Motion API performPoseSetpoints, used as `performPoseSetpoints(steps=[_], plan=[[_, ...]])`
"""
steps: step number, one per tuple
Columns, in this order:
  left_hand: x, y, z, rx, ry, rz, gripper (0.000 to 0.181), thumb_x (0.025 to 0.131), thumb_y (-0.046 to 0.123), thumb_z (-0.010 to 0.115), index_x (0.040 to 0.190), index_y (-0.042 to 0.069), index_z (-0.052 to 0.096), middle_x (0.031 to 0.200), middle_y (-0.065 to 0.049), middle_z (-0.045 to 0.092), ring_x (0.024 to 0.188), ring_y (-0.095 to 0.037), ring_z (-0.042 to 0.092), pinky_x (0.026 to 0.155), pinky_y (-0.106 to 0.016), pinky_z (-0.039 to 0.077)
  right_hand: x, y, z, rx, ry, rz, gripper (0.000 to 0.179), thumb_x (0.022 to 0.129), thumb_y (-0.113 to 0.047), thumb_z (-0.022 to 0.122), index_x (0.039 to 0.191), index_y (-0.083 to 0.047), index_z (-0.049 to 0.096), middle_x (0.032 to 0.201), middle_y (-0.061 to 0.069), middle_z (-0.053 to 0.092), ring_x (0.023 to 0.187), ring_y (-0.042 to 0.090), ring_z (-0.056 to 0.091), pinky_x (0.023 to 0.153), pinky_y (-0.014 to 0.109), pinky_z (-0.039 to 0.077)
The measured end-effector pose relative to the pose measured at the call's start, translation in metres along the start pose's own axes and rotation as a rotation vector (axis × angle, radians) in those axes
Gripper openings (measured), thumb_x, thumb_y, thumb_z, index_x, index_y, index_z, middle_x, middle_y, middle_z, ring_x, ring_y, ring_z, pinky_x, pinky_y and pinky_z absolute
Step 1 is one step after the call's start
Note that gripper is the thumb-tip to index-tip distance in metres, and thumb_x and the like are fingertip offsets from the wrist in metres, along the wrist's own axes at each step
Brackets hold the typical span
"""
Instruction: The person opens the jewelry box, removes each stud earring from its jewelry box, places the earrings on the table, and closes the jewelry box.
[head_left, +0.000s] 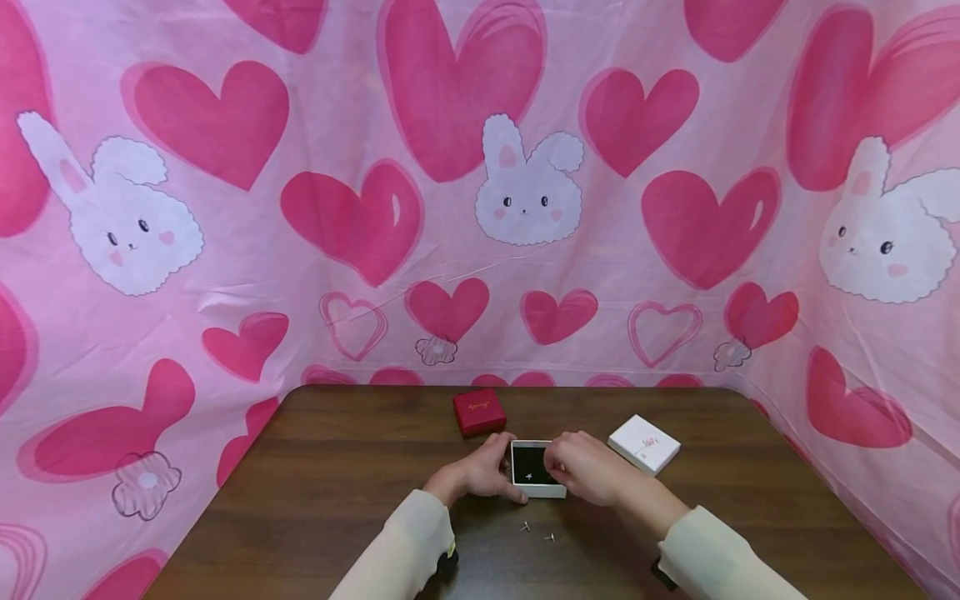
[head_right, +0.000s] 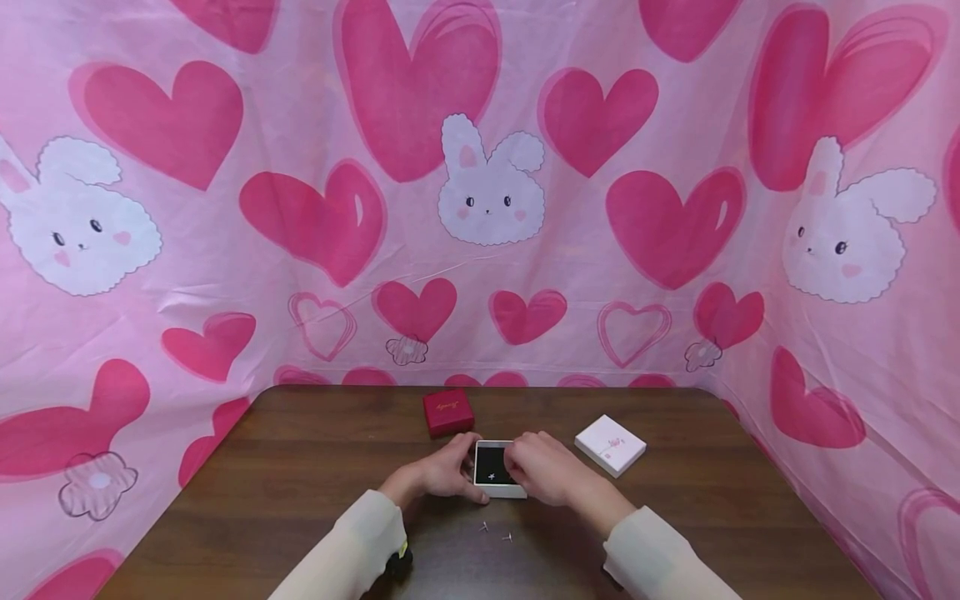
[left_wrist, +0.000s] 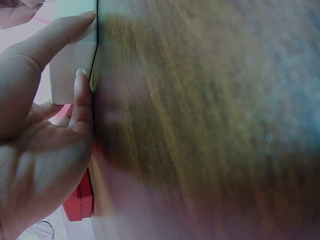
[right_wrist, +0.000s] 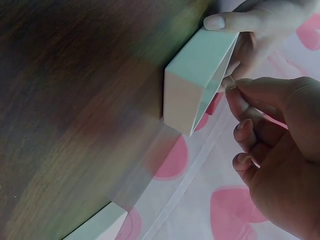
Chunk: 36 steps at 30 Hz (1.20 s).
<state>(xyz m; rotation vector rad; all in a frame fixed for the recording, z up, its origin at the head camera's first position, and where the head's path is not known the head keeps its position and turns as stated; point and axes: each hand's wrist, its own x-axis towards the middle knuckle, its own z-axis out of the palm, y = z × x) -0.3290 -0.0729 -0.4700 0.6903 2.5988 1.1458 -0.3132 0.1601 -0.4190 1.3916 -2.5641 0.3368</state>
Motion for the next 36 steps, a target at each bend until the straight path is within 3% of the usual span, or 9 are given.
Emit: performPoseSetpoints(steps=[9,17,28,36], plan=[[0.000,0.001,-0.001,-0.005,-0.005,-0.013,0.071,0.074,0.018,0.091,0.129,0.007,0.048,0.109,-0.004,0.048,0.100,-0.017,0.049,0.091,-0.033,0.046,-0.002,-0.009,-0.001,0.074,0.002,0.009,0.014,0.088,-0.004,0.076,0.082,-0.015,0.069,0.076,-0.015,0.058,0.077,0.005,0.051,0.074,0.031,0.047],[0.000,0.001,-0.001,-0.015,-0.014,-0.025,0.072,0.075,0.017,0.091,0.130,0.007,0.047,0.110,-0.005,0.047,0.100,-0.018,0.049,0.090,-0.034,0.046,-0.004,-0.021,0.000,0.105,0.062,-0.066,0.016,0.085,-0.001,0.075,0.082,-0.015,0.067,0.078,-0.013,0.059,0.078,0.008,0.057,0.074,0.028,0.048],[-0.001,0.001,0.000,-0.011,-0.012,-0.030,0.071,0.074,0.018,0.091,0.130,0.010,0.047,0.110,-0.004,0.047,0.099,-0.017,0.049,0.089,-0.035,0.047,-0.009,-0.028,0.005,0.126,0.045,-0.077,0.011,0.088,-0.002,0.074,0.087,-0.013,0.070,0.083,-0.011,0.062,0.079,0.011,0.062,0.076,0.029,0.051],[0.000,-0.001,0.000,-0.016,-0.012,-0.033,0.068,0.074,0.018,0.090,0.127,0.012,0.048,0.111,-0.003,0.047,0.100,-0.017,0.049,0.089,-0.035,0.047,-0.010,-0.031,0.007,0.144,-0.003,-0.043,0.008,0.089,-0.006,0.074,0.090,-0.013,0.072,0.085,-0.012,0.063,0.081,0.012,0.064,0.078,0.028,0.051]])
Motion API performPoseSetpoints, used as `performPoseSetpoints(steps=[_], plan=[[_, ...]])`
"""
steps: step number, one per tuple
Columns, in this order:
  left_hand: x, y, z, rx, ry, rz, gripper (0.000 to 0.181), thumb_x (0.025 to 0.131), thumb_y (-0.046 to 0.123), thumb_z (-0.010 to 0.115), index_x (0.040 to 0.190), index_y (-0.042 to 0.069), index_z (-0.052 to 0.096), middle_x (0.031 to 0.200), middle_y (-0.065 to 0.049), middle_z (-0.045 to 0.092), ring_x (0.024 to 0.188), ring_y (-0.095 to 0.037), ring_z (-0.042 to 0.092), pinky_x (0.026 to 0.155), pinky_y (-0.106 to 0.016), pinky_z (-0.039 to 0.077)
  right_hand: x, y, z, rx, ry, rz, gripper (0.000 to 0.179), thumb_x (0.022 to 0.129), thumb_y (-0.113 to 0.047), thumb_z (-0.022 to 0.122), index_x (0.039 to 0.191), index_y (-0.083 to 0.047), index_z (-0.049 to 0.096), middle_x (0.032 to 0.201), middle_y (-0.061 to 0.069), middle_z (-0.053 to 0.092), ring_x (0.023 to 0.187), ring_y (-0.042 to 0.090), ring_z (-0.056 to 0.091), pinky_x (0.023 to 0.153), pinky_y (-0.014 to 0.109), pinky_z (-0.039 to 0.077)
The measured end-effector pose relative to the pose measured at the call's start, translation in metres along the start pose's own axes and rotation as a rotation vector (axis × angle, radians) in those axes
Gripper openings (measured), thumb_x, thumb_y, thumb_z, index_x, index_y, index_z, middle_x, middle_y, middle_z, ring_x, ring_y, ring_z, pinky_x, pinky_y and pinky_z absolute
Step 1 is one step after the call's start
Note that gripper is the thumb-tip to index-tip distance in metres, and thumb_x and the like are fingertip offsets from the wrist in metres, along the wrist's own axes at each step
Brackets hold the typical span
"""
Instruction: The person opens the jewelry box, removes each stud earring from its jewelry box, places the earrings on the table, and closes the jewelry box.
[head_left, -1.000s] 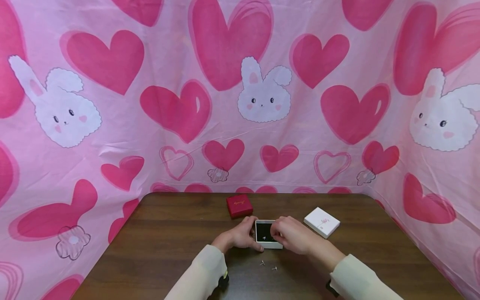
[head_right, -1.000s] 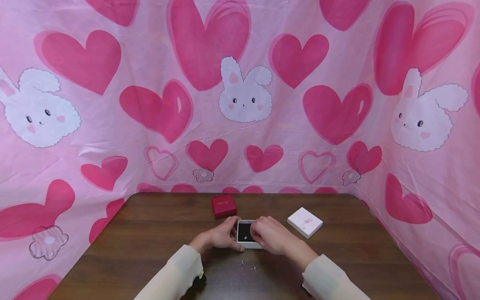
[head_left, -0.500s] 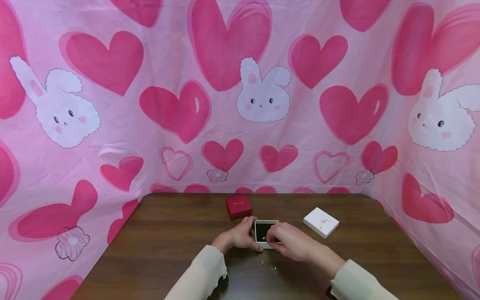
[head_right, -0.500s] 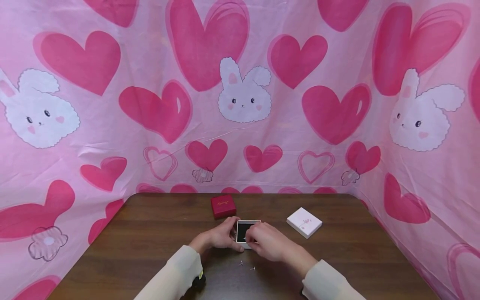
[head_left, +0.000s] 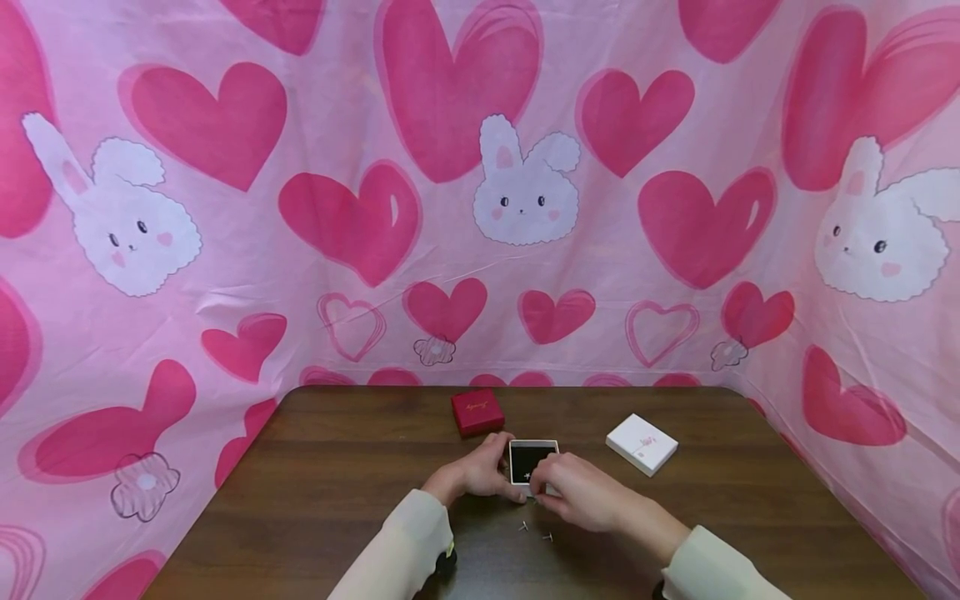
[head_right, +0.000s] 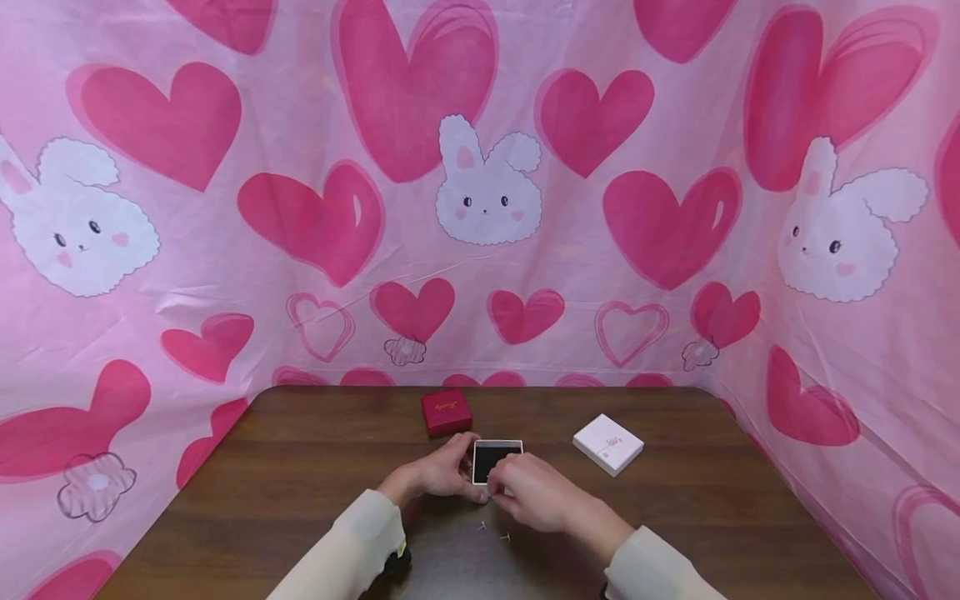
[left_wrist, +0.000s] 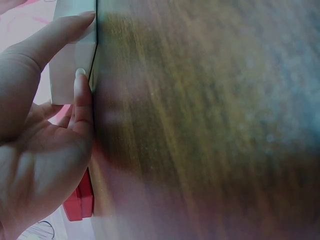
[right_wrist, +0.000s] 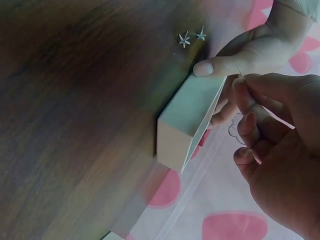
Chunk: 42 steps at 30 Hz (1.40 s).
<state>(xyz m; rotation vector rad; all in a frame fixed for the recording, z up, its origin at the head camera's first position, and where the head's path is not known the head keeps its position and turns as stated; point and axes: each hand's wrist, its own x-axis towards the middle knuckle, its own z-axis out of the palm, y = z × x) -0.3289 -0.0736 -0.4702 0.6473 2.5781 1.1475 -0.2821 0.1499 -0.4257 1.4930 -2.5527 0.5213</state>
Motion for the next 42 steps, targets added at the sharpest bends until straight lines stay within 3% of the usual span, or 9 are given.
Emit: performPoseSetpoints(steps=[13,22,27,35,42], plan=[[0.002,-0.003,-0.001,-0.015,-0.002,-0.001,0.067,0.074,0.017,0.091,0.126,0.014,0.049,0.110,0.000,0.048,0.101,-0.017,0.049,0.091,-0.036,0.046,-0.001,-0.001,0.006,0.019,-0.033,-0.009,0.009,0.087,-0.007,0.075,0.088,-0.015,0.072,0.084,-0.016,0.063,0.081,0.004,0.060,0.075,0.023,0.050],[0.001,-0.001,0.000,-0.011,0.000,0.027,0.066,0.074,0.018,0.091,0.124,0.011,0.050,0.109,-0.002,0.049,0.101,-0.017,0.049,0.092,-0.036,0.045,-0.003,-0.003,0.011,0.073,-0.095,0.046,0.011,0.088,-0.007,0.076,0.085,-0.018,0.073,0.083,-0.018,0.062,0.075,-0.004,0.054,0.069,0.020,0.048],[0.000,0.001,0.000,-0.024,0.003,0.023,0.066,0.073,0.017,0.091,0.125,0.010,0.050,0.109,-0.002,0.049,0.102,-0.018,0.050,0.092,-0.037,0.046,-0.004,-0.003,0.015,0.073,-0.098,0.024,0.011,0.088,-0.008,0.077,0.085,-0.018,0.074,0.085,-0.018,0.065,0.075,-0.005,0.055,0.068,0.019,0.048],[-0.001,0.003,0.001,-0.024,0.014,0.024,0.066,0.073,0.015,0.091,0.124,0.009,0.049,0.110,-0.003,0.048,0.101,-0.018,0.050,0.091,-0.035,0.046,-0.005,-0.002,0.019,0.120,-0.175,0.050,0.014,0.085,-0.007,0.077,0.084,-0.020,0.073,0.075,-0.022,0.057,0.068,-0.007,0.051,0.062,0.014,0.043],[-0.002,0.004,0.001,-0.029,0.026,0.043,0.064,0.072,0.013,0.091,0.121,0.008,0.050,0.109,-0.004,0.048,0.100,-0.018,0.050,0.088,-0.033,0.045,-0.006,-0.003,0.021,0.109,-0.197,0.017,0.015,0.084,-0.006,0.077,0.082,-0.020,0.072,0.071,-0.022,0.055,0.066,-0.008,0.050,0.059,0.012,0.040]])
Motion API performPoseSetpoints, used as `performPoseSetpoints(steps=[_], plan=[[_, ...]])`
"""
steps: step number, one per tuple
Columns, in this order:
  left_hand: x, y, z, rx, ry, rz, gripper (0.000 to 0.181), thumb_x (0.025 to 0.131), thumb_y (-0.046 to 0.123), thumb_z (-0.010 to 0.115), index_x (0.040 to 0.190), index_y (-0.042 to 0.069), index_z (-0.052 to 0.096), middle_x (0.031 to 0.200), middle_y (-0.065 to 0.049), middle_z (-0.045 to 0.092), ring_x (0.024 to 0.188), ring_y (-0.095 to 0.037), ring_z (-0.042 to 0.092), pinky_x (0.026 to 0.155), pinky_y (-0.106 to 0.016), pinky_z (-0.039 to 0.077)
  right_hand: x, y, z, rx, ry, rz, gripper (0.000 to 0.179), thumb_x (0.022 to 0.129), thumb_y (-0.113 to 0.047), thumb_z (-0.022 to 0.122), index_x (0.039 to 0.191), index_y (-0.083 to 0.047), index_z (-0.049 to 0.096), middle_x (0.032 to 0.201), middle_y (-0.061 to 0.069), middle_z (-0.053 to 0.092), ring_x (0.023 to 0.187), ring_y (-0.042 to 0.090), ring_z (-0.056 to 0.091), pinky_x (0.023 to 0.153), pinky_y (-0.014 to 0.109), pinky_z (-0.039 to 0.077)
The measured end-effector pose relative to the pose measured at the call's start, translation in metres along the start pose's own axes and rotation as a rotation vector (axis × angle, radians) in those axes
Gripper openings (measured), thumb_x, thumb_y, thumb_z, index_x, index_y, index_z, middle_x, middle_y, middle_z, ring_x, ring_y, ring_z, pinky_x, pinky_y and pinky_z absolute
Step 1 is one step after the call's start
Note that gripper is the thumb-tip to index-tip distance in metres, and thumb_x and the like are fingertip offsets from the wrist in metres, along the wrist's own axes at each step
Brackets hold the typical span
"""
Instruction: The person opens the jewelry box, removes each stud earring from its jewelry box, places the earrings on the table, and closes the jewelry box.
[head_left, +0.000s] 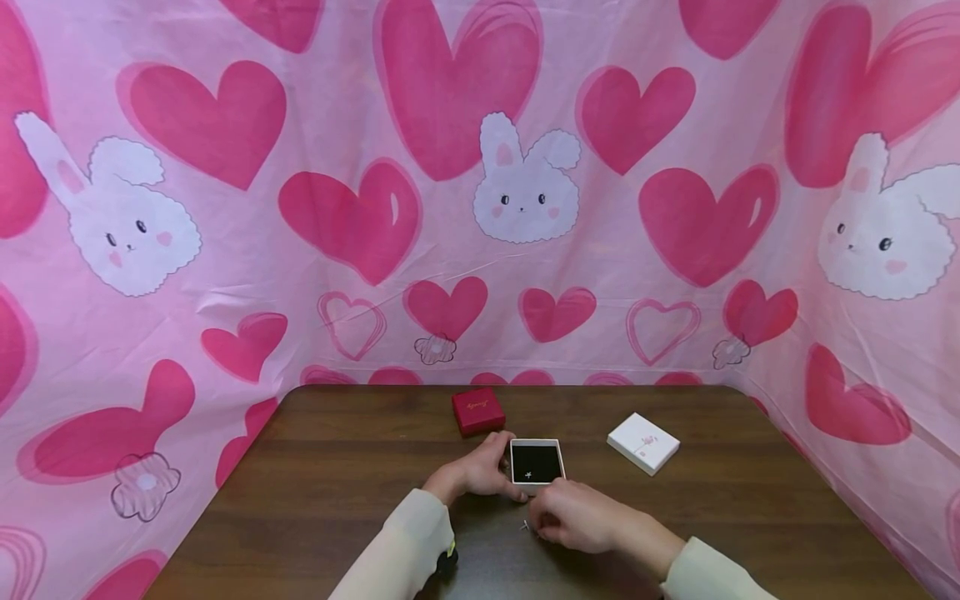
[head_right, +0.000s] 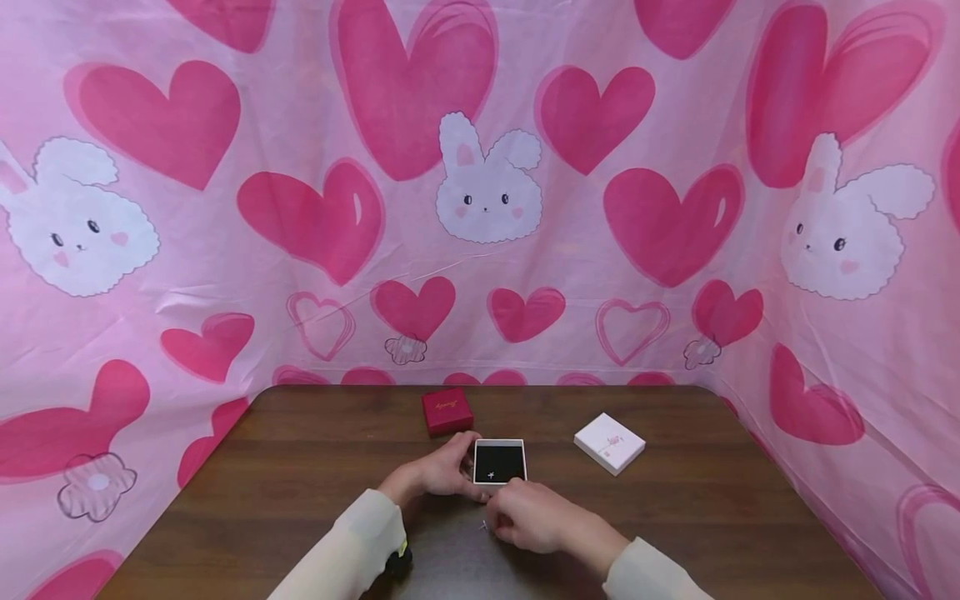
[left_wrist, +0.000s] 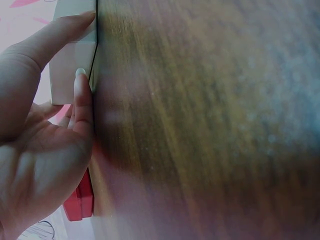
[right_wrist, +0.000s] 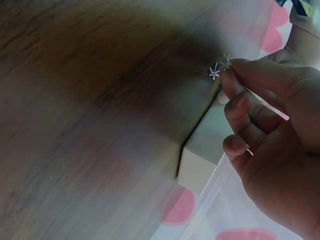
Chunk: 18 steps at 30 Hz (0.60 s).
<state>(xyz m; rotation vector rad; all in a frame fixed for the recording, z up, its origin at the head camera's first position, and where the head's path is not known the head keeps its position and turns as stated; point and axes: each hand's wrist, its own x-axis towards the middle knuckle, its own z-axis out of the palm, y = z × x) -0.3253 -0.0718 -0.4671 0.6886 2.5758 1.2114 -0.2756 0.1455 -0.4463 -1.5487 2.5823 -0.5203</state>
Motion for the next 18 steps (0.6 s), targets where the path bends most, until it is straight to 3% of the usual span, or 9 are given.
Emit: performPoseSetpoints(steps=[18], plan=[[0.0036,-0.0044,0.0018,0.018,0.006,0.000,0.065,0.073,0.014,0.092,0.121,0.009,0.050,0.109,-0.003,0.048,0.100,-0.018,0.051,0.089,-0.032,0.044,-0.0016,0.0034,0.0042,-0.027,-0.010,-0.033,0.017,0.079,-0.005,0.078,0.083,-0.019,0.070,0.072,-0.021,0.056,0.068,-0.007,0.054,0.060,0.009,0.039]])
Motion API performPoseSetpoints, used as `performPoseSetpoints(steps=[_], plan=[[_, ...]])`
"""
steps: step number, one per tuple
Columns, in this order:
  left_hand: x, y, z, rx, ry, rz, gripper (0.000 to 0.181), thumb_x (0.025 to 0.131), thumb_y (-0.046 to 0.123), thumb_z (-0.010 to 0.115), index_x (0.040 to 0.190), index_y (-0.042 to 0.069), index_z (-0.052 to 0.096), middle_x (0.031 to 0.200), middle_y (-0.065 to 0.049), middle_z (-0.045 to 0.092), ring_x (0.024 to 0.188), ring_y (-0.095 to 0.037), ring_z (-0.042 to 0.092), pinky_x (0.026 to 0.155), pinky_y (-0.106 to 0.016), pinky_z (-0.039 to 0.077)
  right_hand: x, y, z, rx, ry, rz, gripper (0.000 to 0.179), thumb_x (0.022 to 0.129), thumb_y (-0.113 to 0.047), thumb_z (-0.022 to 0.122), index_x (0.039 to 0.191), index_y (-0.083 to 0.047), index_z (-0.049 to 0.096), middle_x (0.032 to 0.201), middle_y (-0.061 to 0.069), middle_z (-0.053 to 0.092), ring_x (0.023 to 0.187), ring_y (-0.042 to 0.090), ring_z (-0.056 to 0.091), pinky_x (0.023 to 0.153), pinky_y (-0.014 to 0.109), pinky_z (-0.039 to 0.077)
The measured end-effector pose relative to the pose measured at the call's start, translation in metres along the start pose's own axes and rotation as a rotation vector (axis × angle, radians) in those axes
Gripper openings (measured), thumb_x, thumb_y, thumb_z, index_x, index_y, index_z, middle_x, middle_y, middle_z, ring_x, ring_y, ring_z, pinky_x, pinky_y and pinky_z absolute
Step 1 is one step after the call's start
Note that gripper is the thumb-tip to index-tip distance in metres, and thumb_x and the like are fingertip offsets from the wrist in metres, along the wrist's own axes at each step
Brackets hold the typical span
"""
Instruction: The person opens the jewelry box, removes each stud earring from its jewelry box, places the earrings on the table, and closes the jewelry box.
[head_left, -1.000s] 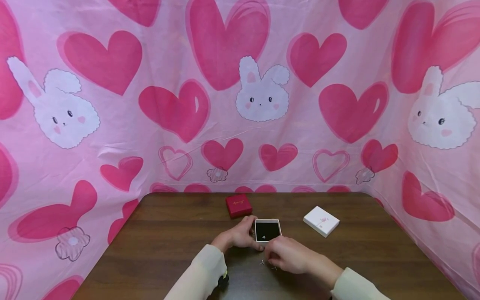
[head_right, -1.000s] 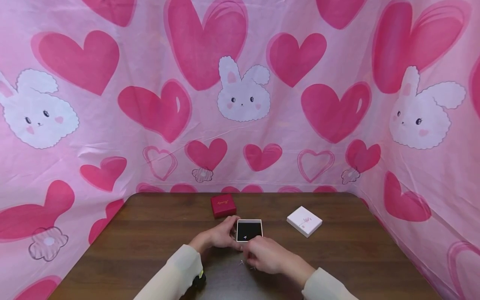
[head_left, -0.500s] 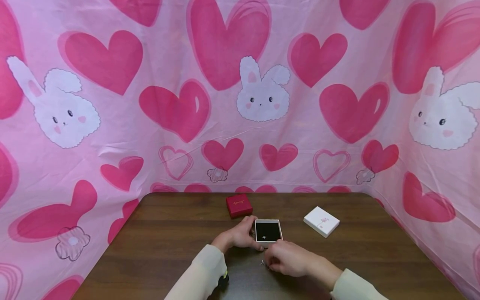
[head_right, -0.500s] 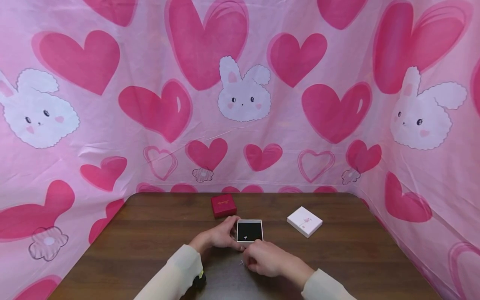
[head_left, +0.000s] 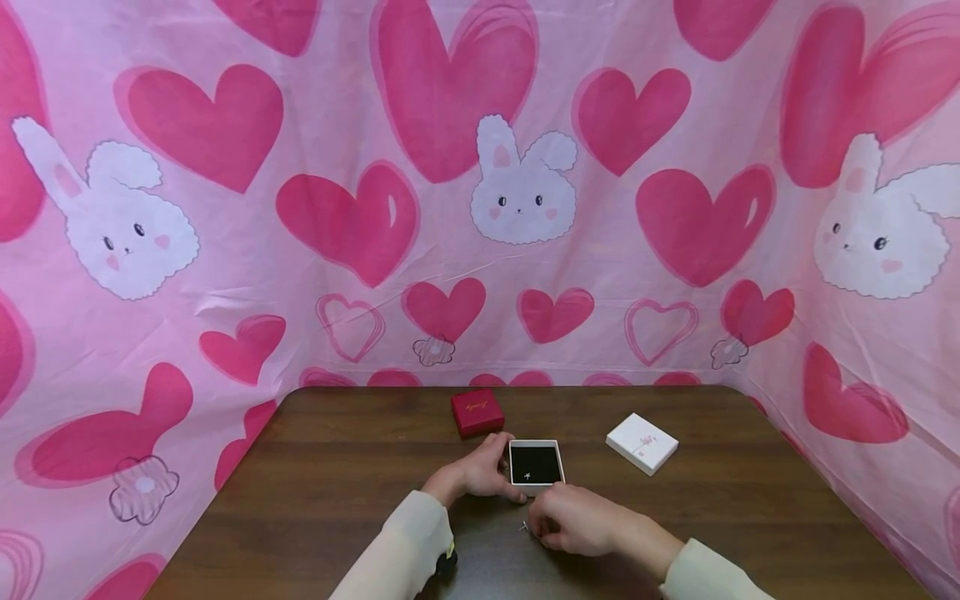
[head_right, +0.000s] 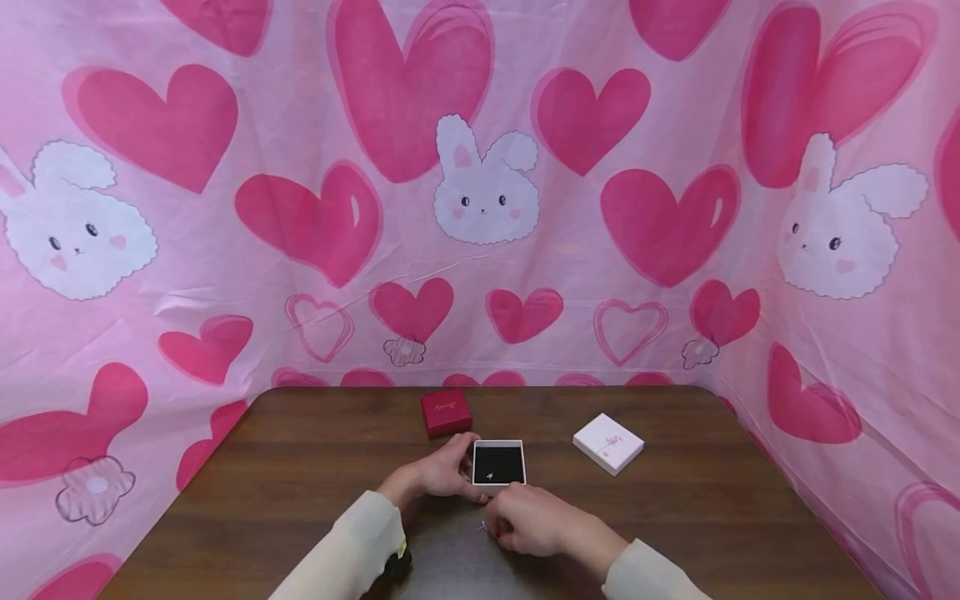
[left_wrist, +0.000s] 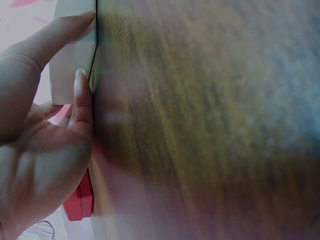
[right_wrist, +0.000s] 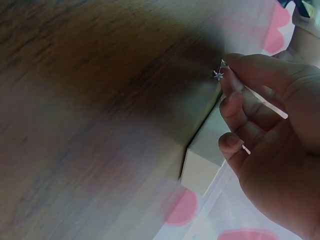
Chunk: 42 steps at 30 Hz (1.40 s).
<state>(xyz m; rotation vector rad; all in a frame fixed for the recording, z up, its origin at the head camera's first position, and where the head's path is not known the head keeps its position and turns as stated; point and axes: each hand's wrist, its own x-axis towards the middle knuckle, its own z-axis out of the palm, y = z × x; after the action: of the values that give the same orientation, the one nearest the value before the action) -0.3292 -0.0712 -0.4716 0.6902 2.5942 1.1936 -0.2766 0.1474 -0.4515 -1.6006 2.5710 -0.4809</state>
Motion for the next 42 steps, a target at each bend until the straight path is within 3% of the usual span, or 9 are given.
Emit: performPoseSetpoints(steps=[13,21,29,35,42], plan=[[-0.002,0.001,-0.001,-0.016,-0.015,-0.028,0.064,0.074,0.017,0.091,0.123,0.011,0.049,0.110,-0.003,0.047,0.101,-0.018,0.050,0.091,-0.036,0.044,0.003,-0.006,-0.004,-0.029,-0.034,0.027,0.018,0.077,-0.010,0.081,0.086,-0.022,0.070,0.075,-0.021,0.060,0.076,-0.005,0.055,0.065,0.013,0.042],[0.000,0.000,-0.002,0.004,-0.027,-0.026,0.067,0.074,0.017,0.090,0.126,0.011,0.048,0.110,-0.002,0.047,0.100,-0.017,0.048,0.091,-0.035,0.045,0.006,-0.005,-0.010,0.028,-0.046,0.038,0.016,0.083,-0.012,0.081,0.095,-0.018,0.073,0.085,-0.017,0.065,0.078,-0.006,0.058,0.068,0.015,0.047],[0.001,-0.001,-0.003,0.007,-0.026,-0.032,0.070,0.074,0.016,0.090,0.129,0.010,0.047,0.110,-0.004,0.046,0.099,-0.017,0.047,0.088,-0.034,0.044,0.006,-0.009,-0.017,-0.030,0.010,0.052,0.012,0.085,-0.019,0.081,0.095,-0.022,0.074,0.093,-0.018,0.062,0.087,-0.003,0.056,0.073,0.023,0.050],[0.001,-0.001,-0.003,0.009,-0.030,-0.034,0.069,0.075,0.019,0.089,0.129,0.011,0.047,0.109,-0.004,0.046,0.097,-0.017,0.046,0.087,-0.033,0.044,0.007,-0.008,-0.021,-0.076,0.090,0.074,0.011,0.089,-0.020,0.078,0.099,-0.023,0.074,0.093,-0.015,0.063,0.084,0.003,0.060,0.072,0.026,0.051],[0.001,-0.001,-0.003,0.011,-0.031,-0.026,0.070,0.075,0.019,0.090,0.129,0.010,0.047,0.108,-0.004,0.046,0.097,-0.017,0.047,0.086,-0.031,0.044,0.008,-0.007,-0.025,-0.086,0.129,0.079,0.013,0.088,-0.020,0.078,0.100,-0.023,0.075,0.098,-0.013,0.065,0.085,0.007,0.064,0.074,0.029,0.053]])
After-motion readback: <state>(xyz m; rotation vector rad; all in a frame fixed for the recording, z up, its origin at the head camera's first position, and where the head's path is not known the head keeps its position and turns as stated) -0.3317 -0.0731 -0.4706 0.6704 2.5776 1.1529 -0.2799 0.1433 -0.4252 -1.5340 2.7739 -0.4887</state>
